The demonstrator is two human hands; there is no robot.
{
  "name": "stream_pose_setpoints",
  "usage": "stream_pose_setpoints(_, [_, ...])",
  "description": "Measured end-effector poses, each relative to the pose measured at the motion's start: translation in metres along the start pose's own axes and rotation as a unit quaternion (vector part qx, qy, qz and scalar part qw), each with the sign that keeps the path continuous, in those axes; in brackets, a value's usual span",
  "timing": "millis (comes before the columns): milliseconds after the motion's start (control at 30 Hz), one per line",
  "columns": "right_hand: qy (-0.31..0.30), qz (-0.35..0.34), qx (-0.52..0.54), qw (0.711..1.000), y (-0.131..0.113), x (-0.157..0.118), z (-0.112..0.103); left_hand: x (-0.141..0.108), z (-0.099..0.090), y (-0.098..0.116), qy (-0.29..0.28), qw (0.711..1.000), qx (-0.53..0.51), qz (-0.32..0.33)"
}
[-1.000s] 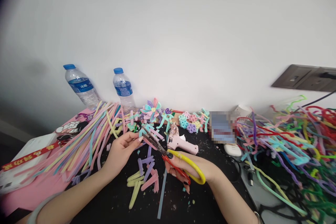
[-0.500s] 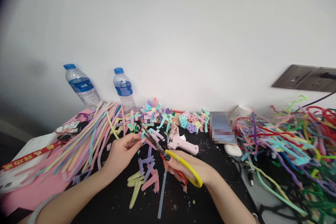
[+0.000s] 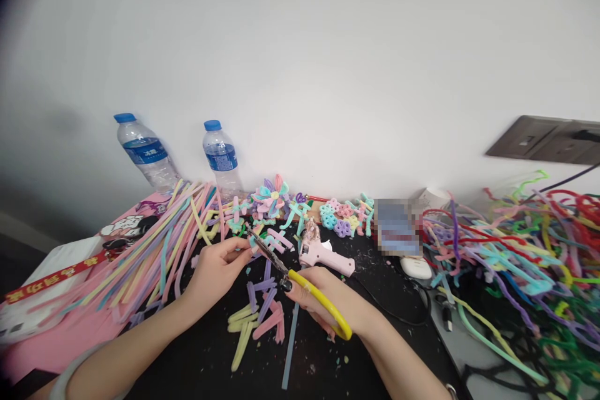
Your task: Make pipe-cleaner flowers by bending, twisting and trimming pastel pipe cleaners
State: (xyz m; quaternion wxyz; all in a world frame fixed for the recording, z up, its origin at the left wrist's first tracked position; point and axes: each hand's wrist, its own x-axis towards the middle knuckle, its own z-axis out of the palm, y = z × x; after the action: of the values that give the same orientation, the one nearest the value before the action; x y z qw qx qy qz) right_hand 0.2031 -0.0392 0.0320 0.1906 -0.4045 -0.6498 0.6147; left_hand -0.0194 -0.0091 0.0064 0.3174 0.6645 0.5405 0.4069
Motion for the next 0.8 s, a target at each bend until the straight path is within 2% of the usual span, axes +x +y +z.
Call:
stream_pose_setpoints(300, [0.053, 0.069, -0.021, 0.996, -0.005, 0.003, 0.009, 0.001, 0.001, -0.001, 0.005, 1.000, -0.015, -0.011])
stream_pose_setpoints(433, [0.073, 0.061, -0.011, 0.995, -0.007, 0.002, 0.016, 0.001, 0.002, -0.004, 0.014, 1.000, -0.025, -0.008])
stream_pose_setpoints(667, [0.100, 0.070, 0.151, 0.981, 0.007, 0.006, 0.013, 0.000, 0.003, -0.004, 0.005, 0.999, -0.034, -0.006])
stream_pose_setpoints(800, [0.089, 0.039, 0.203, 0.974, 0.014, 0.011, 0.008, 0.001, 0.002, 0.000, -0.009, 0.996, -0.081, -0.020])
